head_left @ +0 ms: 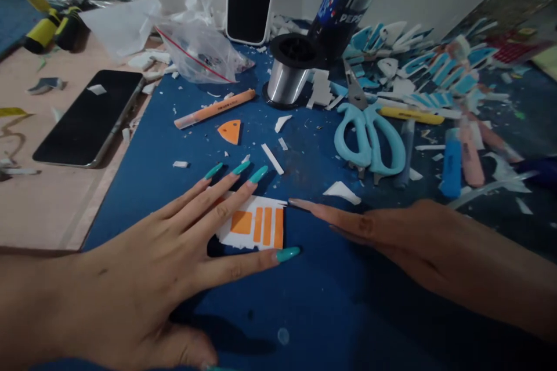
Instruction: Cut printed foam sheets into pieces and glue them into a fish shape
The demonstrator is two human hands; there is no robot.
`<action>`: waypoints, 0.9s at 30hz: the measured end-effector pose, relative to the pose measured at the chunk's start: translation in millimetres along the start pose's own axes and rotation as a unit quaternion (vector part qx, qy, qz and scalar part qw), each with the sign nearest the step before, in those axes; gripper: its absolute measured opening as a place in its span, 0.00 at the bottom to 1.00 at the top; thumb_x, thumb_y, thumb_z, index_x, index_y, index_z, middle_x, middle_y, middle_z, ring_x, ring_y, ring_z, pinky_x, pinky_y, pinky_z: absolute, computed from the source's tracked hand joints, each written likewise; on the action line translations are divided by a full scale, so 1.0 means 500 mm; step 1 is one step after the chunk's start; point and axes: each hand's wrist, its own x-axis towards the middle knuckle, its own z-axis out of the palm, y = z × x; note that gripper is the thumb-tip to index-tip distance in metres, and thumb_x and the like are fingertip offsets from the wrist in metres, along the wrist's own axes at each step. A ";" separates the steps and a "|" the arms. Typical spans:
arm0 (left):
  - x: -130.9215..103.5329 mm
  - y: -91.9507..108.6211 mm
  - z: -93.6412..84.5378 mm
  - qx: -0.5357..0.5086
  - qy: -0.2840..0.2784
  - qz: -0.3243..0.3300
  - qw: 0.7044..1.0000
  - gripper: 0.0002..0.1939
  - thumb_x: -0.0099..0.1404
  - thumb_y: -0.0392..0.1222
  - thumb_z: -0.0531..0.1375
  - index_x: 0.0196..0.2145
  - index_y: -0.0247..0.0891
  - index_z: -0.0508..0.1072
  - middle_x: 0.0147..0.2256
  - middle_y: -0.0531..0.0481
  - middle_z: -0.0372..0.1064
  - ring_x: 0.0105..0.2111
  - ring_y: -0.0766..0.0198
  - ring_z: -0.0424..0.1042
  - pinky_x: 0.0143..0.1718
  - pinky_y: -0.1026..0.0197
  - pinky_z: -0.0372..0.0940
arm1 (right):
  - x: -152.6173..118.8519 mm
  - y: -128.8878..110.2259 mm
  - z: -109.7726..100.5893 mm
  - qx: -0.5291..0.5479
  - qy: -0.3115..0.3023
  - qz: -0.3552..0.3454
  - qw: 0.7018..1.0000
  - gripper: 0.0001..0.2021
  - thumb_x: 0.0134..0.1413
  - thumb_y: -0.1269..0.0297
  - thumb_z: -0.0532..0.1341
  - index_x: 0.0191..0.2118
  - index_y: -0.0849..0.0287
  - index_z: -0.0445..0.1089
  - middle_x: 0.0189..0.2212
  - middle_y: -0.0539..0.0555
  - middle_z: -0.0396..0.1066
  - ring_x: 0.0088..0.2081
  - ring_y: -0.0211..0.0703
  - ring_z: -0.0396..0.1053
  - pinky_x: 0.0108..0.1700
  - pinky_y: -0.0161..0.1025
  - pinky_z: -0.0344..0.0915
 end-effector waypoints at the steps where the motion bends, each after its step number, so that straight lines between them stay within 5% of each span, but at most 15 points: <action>1: -0.003 0.002 0.002 -0.007 0.003 -0.007 1.000 0.41 0.58 0.68 0.55 0.64 0.53 0.51 0.67 0.42 0.42 0.65 0.35 0.40 0.57 0.30 0.52 | -0.001 0.000 0.003 -0.010 -0.003 0.000 1.000 0.19 0.55 0.63 0.57 0.53 0.46 0.69 0.18 0.50 0.69 0.20 0.41 0.67 0.25 0.34 0.62; 6: -0.013 0.003 0.009 0.002 -0.001 -0.044 0.999 0.35 0.62 0.67 0.50 0.63 0.57 0.52 0.68 0.48 0.39 0.66 0.41 0.39 0.60 0.31 0.47 | -0.002 0.001 -0.002 -0.067 -0.053 -0.062 0.994 0.26 0.56 0.70 0.53 0.59 0.42 0.63 0.19 0.50 0.71 0.18 0.39 0.64 0.23 0.35 0.59; 10: -0.015 -0.019 0.007 0.023 -0.031 0.019 0.999 0.39 0.61 0.67 0.52 0.65 0.52 0.48 0.68 0.43 0.32 0.67 0.38 0.35 0.61 0.32 0.45 | 0.004 0.016 -0.018 -0.111 -0.074 -0.197 0.971 0.37 0.55 0.79 0.47 0.65 0.35 0.46 0.18 0.43 0.69 0.13 0.35 0.59 0.18 0.35 0.51; 13: -0.014 -0.031 0.007 0.018 -0.027 0.037 0.999 0.41 0.60 0.66 0.53 0.66 0.50 0.47 0.68 0.43 0.28 0.66 0.37 0.34 0.62 0.33 0.43 | 0.009 0.019 -0.021 -0.131 -0.055 -0.237 0.961 0.34 0.60 0.76 0.44 0.67 0.35 0.37 0.16 0.39 0.67 0.11 0.34 0.58 0.16 0.35 0.50; 18: -0.005 -0.027 0.004 0.021 -0.024 0.023 0.999 0.40 0.60 0.65 0.54 0.65 0.55 0.47 0.69 0.50 0.29 0.66 0.38 0.35 0.63 0.33 0.42 | 0.014 0.011 -0.016 -0.145 -0.059 -0.235 0.959 0.27 0.67 0.69 0.39 0.66 0.36 0.37 0.19 0.38 0.69 0.13 0.32 0.62 0.15 0.35 0.53; 27: -0.013 -0.030 0.010 0.030 -0.017 0.033 0.999 0.40 0.59 0.65 0.54 0.65 0.54 0.47 0.68 0.45 0.36 0.67 0.39 0.33 0.64 0.35 0.37 | 0.012 0.009 -0.016 -0.155 -0.051 -0.243 0.956 0.30 0.63 0.74 0.41 0.66 0.40 0.40 0.16 0.37 0.64 0.13 0.31 0.62 0.15 0.35 0.53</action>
